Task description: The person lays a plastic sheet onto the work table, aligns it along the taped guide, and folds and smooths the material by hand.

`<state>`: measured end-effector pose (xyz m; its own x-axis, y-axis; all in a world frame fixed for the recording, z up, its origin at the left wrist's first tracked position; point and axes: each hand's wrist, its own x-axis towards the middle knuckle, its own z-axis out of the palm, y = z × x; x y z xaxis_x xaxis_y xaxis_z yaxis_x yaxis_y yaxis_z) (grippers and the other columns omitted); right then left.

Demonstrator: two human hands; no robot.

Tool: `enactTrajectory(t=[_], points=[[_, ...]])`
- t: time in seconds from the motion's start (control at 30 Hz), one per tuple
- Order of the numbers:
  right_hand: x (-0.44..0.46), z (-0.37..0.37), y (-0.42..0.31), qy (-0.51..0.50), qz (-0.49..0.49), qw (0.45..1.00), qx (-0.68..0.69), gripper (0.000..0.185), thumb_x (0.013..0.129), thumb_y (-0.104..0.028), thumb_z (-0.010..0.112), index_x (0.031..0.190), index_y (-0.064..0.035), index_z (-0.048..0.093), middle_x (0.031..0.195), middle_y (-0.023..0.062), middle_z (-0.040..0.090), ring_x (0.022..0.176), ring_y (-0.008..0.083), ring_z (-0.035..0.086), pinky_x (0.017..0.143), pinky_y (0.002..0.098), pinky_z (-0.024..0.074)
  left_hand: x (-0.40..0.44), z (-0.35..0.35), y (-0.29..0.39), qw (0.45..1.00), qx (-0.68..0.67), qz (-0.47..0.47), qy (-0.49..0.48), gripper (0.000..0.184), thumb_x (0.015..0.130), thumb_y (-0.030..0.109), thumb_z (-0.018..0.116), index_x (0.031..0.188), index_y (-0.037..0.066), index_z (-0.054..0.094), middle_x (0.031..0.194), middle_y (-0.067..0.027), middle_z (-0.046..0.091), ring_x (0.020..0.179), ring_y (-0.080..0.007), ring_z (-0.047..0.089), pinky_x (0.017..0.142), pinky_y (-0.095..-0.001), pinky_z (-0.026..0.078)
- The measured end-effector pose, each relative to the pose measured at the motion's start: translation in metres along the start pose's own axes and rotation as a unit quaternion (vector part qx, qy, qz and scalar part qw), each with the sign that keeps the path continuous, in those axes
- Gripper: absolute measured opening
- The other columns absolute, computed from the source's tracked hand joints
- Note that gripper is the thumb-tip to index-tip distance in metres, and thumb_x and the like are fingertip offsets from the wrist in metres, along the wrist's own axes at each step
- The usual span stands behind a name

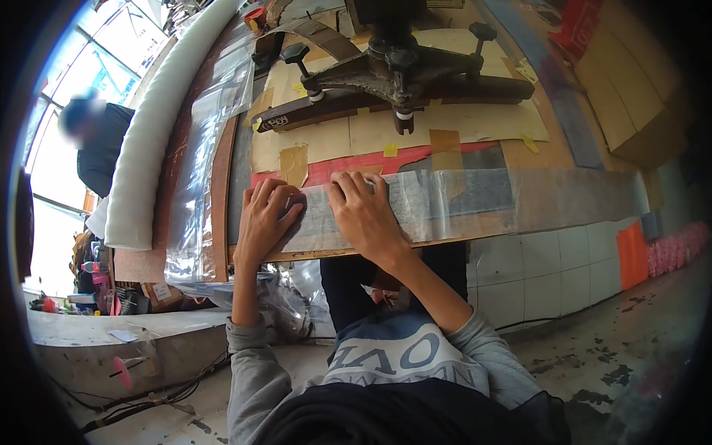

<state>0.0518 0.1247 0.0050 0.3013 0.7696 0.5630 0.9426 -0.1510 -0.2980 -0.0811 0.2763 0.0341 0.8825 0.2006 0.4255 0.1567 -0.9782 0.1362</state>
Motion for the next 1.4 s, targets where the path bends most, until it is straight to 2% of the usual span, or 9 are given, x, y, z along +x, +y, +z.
enactTrajectory(t=[0.3,0.5,0.63,0.7,0.8,0.9,1.1,1.23,1.4], points=[[0.001,0.001,0.003,-0.009,0.024,0.999,-0.019,0.015,0.079,-0.013,0.057,0.091,-0.0051,0.06,0.099,0.0073,0.051,0.098,0.0239,0.047,0.086,0.0418,0.0356,-0.008,-0.003,-0.02,0.994,0.104,0.031,-0.034,0.025,0.072,0.028,0.071,0.068,0.008,0.058,0.073,-0.0047,0.051,0.072,-0.0232,0.049,0.066,-0.0359,0.037],[0.0,-0.007,0.0,0.026,0.041,0.997,0.055,0.013,0.077,-0.015,0.062,0.089,-0.0086,0.061,0.095,0.0039,0.055,0.1,0.0227,0.049,0.091,0.0435,0.0325,0.005,-0.021,0.051,0.956,-0.286,0.064,-0.019,0.025,0.077,0.012,0.067,0.058,0.004,0.053,0.063,-0.0046,0.045,0.065,-0.0215,0.046,0.063,-0.0339,0.039],[-0.001,-0.011,0.012,0.024,0.041,0.975,0.216,0.009,0.079,-0.016,0.064,0.086,-0.0105,0.061,0.09,0.0023,0.059,0.1,0.0219,0.053,0.097,0.0436,0.0293,0.016,0.024,0.041,0.614,-0.775,-0.1,0.111,0.052,0.097,0.051,0.029,0.114,0.004,0.044,0.104,-0.009,0.049,0.09,-0.0163,0.049,0.084,-0.0318,0.038],[-0.004,-0.025,0.015,0.02,0.03,0.957,0.289,0.009,0.084,-0.018,0.062,0.084,-0.0094,0.058,0.091,0.0045,0.062,0.101,0.0217,0.055,0.099,0.0433,0.0302,0.017,0.031,0.053,0.672,-0.721,-0.146,0.087,0.055,0.097,0.051,0.026,0.119,0.003,0.043,0.109,-0.0107,0.051,0.099,-0.0181,0.05,0.089,-0.0326,0.037],[-0.01,-0.041,0.036,0.069,0.161,0.686,0.706,0.012,0.087,-0.019,0.06,0.088,-0.0086,0.055,0.087,0.0049,0.061,0.094,0.0196,0.057,0.096,0.0414,0.0353,0.015,0.04,0.046,0.769,-0.628,-0.114,-0.038,0.054,0.094,0.047,0.038,0.126,0.004,0.043,0.119,-0.0142,0.052,0.113,-0.0245,0.049,0.097,-0.0359,0.037],[-0.016,-0.056,0.063,0.216,0.166,0.596,0.755,0.018,0.091,-0.024,0.056,0.095,-0.007,0.051,0.082,0.0044,0.057,0.085,0.0181,0.056,0.091,0.0392,0.0423,0.02,0.015,0.054,0.94,-0.33,-0.02,-0.087,0.049,0.087,0.037,0.054,0.129,0.012,0.049,0.127,-0.0136,0.049,0.115,-0.0304,0.048,0.097,-0.0397,0.038],[-0.101,-0.155,0.185,0.496,0.139,0.498,0.698,0.013,0.088,-0.014,0.06,0.085,-0.0033,0.054,0.078,0.0041,0.051,0.076,0.0155,0.05,0.083,0.0333,0.0432,0.008,0.019,0.067,0.989,-0.101,0.035,-0.097,0.045,0.084,0.036,0.06,0.127,0.027,0.052,0.134,-0.0066,0.042,0.117,-0.027,0.045,0.097,-0.0415,0.037],[-0.204,-0.224,0.26,0.638,0.106,0.56,0.517,0.015,0.09,-0.017,0.056,0.086,-0.0023,0.054,0.078,0.0036,0.049,0.074,0.0125,0.047,0.072,0.0278,0.0417,0.01,0.019,0.068,0.99,-0.11,0.027,-0.09,0.043,0.082,0.036,0.062,0.123,0.025,0.055,0.132,-0.0058,0.044,0.116,-0.0267,0.046,0.096,-0.0419,0.037],[-0.191,-0.257,0.218,0.537,0.233,0.788,0.193,0.019,0.087,-0.013,0.052,0.099,0.0019,0.055,0.079,0.0046,0.049,0.068,0.0075,0.044,0.062,0.0254,0.04,0.014,0.017,0.081,0.992,-0.082,-0.003,-0.099,0.046,0.082,0.036,0.063,0.123,0.017,0.054,0.13,-0.0111,0.044,0.116,-0.028,0.045,0.096,-0.0421,0.037]])
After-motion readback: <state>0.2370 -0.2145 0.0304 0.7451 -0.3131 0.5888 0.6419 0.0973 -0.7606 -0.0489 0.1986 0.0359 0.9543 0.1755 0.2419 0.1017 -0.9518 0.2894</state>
